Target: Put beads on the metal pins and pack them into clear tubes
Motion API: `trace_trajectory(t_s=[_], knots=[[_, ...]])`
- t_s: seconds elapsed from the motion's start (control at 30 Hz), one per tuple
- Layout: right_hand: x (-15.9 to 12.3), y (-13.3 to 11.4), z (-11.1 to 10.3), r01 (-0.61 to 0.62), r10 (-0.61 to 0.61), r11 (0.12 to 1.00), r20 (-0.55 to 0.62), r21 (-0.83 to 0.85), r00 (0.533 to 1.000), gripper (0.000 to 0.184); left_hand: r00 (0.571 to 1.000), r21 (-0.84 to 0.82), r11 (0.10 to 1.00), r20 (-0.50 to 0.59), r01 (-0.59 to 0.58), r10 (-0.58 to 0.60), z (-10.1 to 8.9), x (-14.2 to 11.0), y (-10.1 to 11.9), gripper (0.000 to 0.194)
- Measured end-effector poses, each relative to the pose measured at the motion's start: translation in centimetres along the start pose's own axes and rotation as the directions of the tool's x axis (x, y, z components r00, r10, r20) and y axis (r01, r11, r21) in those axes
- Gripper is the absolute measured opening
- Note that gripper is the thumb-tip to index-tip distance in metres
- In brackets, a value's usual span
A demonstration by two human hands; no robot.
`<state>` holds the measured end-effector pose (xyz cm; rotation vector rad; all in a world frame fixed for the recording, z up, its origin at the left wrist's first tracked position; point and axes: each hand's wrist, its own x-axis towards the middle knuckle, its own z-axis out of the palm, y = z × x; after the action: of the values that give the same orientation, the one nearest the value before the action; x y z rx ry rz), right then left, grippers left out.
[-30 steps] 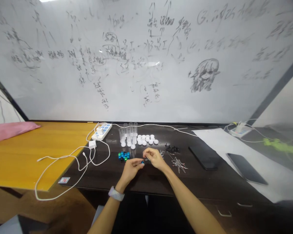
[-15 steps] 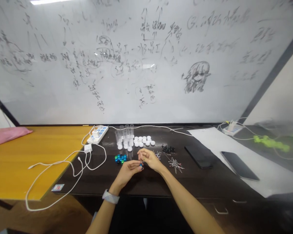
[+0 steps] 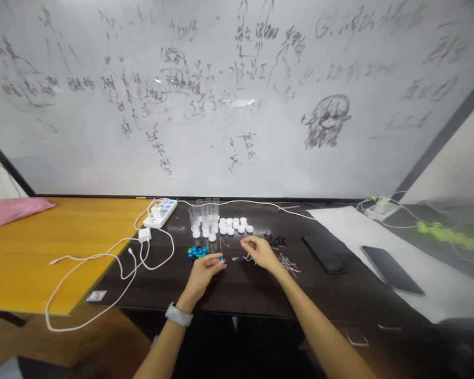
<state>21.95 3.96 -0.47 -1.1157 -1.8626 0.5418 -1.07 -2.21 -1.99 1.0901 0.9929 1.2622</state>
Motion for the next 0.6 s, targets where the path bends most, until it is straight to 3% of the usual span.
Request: trace_trajectory(t_s=[0.1, 0.23, 0.4, 0.6], knots=[[-1.0, -0.6, -0.9, 0.131, -0.087, 0.962, 0.185, -0.241, 0.979, 0.015, 1.0, 0.013, 1.0, -0.031, 0.0, 0.0, 0.1, -0.2, 0.1, 0.049], [-1.6, -1.5, -0.3, 0.154, -0.03, 0.889, 0.28, -0.431, 0.96, 0.012, 0.999, 0.006, 1.0, -0.046, -0.015, 0.015, 0.2, -0.3, 0.1, 0.047], [-1.2, -1.9, 0.5, 0.083, 0.064, 0.882, 0.293, -0.464, 0.954, 0.01, 0.996, 0.002, 0.999, -0.066, -0.054, 0.054, 0.2, -0.4, -0.2, 0.042], [-0.8, -2.2, 0.8, 0.044, 0.087, 0.912, 0.3, -0.407, 0.95, 0.013, 0.997, 0.002, 0.999, -0.051, -0.052, 0.052, 0.4, -0.6, 0.2, 0.042]])
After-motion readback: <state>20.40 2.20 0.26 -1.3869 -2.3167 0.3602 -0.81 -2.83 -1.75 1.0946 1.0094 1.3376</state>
